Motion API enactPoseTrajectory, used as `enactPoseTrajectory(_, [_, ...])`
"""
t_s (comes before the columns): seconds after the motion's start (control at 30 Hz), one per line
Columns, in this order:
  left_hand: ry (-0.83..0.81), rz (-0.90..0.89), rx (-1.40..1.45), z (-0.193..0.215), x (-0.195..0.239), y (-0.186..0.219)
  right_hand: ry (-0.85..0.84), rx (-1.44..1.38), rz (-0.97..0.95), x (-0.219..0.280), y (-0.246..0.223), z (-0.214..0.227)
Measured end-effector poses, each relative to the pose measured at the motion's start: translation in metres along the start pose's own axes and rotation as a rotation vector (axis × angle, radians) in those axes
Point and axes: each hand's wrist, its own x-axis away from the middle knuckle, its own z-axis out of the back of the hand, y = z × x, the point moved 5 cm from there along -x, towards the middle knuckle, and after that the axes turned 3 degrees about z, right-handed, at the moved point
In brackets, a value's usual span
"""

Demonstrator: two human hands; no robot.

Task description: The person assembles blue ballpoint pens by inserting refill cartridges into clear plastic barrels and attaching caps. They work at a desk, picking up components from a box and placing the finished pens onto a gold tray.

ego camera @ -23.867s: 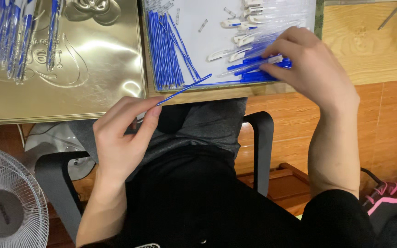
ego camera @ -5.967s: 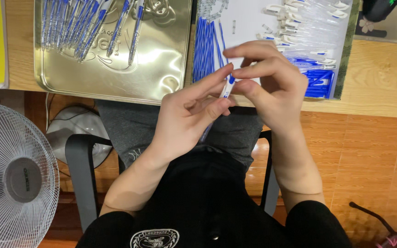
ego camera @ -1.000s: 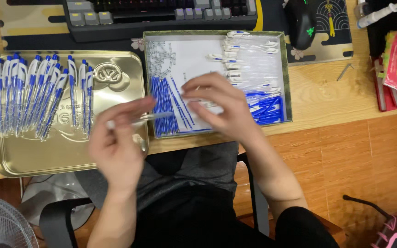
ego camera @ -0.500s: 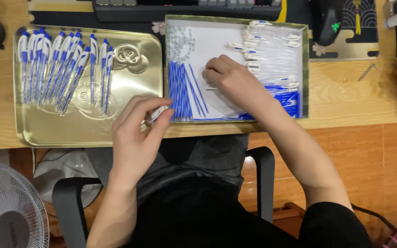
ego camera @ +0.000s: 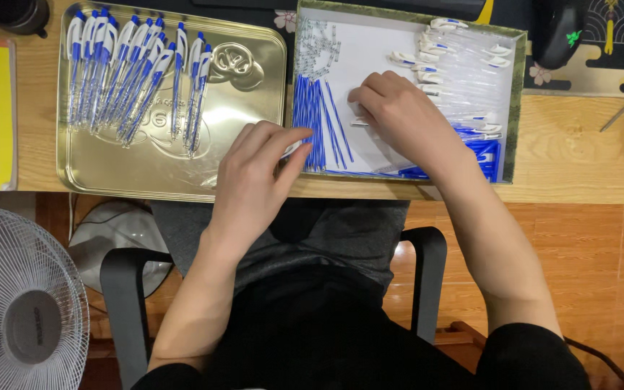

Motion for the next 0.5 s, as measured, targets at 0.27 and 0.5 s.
enactPoseTrajectory(0.27, [0.001,0.002,0.12,0.004,-0.002,0.006,0.349,-0.721,-0.086,-0.001,-0.029,0.043])
enactPoseTrajectory(0.5, [0.057,-0.026,0.191,-0.01,-0.008,0.015,0.735,-1.164,-0.286,0.019,-0.045,0.028])
